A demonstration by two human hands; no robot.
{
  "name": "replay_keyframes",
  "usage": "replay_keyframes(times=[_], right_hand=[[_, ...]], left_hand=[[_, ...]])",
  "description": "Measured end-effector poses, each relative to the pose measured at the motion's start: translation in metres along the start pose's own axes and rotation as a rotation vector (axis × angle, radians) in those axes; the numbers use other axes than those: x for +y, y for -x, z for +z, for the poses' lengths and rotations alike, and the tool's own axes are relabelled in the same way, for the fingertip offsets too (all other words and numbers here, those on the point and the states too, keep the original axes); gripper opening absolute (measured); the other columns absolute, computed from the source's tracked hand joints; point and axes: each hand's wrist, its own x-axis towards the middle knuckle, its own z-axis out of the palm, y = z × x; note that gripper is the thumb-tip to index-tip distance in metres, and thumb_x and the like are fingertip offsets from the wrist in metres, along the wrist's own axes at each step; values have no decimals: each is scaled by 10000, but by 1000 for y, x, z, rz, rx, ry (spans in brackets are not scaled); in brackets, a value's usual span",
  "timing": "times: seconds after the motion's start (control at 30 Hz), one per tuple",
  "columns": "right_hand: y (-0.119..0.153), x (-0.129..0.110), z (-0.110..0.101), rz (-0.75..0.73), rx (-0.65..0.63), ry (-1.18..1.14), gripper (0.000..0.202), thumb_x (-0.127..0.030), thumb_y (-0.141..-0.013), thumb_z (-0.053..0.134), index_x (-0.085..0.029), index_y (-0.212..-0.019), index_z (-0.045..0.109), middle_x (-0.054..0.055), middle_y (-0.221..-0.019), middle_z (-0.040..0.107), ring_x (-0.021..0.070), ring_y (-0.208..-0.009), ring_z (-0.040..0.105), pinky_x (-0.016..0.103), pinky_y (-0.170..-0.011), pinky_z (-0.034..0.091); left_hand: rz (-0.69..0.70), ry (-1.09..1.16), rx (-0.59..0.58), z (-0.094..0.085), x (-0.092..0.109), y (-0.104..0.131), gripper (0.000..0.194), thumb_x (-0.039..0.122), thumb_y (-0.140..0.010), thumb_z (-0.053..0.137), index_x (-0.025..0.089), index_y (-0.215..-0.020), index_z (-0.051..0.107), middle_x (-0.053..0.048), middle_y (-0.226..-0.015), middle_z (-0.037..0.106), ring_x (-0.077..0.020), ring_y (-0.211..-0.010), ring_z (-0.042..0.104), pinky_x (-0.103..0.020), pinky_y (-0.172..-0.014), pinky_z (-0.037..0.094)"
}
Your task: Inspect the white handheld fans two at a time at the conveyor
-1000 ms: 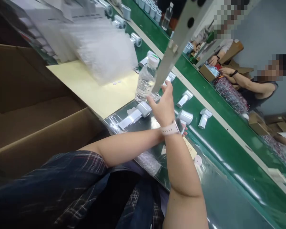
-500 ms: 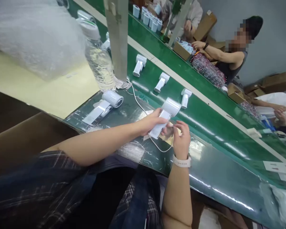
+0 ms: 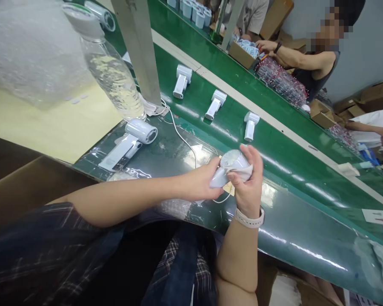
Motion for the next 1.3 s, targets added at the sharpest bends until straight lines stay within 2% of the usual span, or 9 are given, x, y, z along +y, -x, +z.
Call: replay_keyframes(times=[0.1,0.3,0.47,0.57,0.77,0.97,1.07,1.17,1.3], right_hand=[[4,-3,3,25,43,144,620,-518,-759,885,-282,-1297,685,73,-1272,705,259,-1068,698,465,-963,580],[6,-1,31,-154,355,281,536,-533,-722,898,-251,-1142,723,47,-1096,719,256,-994,701,464,-920,566],[12,-7,41,-210,410,189,302,-524,-946,648,-267,-1081,734,40,-1043,714,231,-947,707,439,-870,566],[12,-11,44,-168,441,106,342,-474,-1026,478,-251,-1061,734,48,-1001,725,225,-930,723,432,-851,576],[7,-16,34,25,378,-133,317,-440,-998,509,-219,-1074,721,46,-941,747,196,-860,725,367,-771,593],[8,-31,31,134,298,-248,374,-504,-1012,491,-208,-1058,714,47,-947,736,182,-841,718,352,-772,606],[16,-39,36,60,196,-196,474,-570,-1046,397,-234,-1236,671,85,-1127,728,230,-1024,731,429,-908,619],[28,-44,39,-106,125,-30,493,-584,-1034,444,-314,-1434,548,88,-1356,647,273,-1275,644,515,-1099,544],[40,-41,43,-235,126,93,645,-567,-966,607,-364,-1541,397,94,-1472,531,312,-1385,538,571,-1174,470]], left_hand=[[0,-106,32,3,0,0,532,275,-776,684,170,-1205,387,-60,-888,647,-207,-682,648,-291,-526,449],[9,-79,132,15,-7,-3,459,300,-750,682,213,-1074,368,-51,-883,637,-195,-683,621,-288,-533,440],[83,-59,164,21,-10,3,537,324,-721,679,202,-1136,361,-93,-995,644,-244,-803,655,-347,-620,492],[143,-54,189,22,-13,6,604,328,-704,683,194,-1186,344,-106,-1053,639,-257,-857,659,-375,-677,503],[237,-53,162,22,-27,0,595,398,-745,720,191,-1162,348,-87,-1002,622,-256,-849,647,-396,-692,504],[415,31,145,21,-35,-1,632,390,-750,755,210,-1212,361,-91,-1054,642,-288,-1024,674,-418,-795,566],[354,87,93,18,-30,4,649,383,-741,750,227,-1222,343,-64,-1010,661,-260,-962,693,-406,-790,580],[313,110,78,17,-26,7,678,378,-731,739,216,-1259,345,-52,-984,686,-242,-909,706,-400,-804,591],[444,41,186,17,-29,3,751,354,-668,753,160,-1312,420,-156,-1253,675,-307,-1154,682,-442,-998,566]])
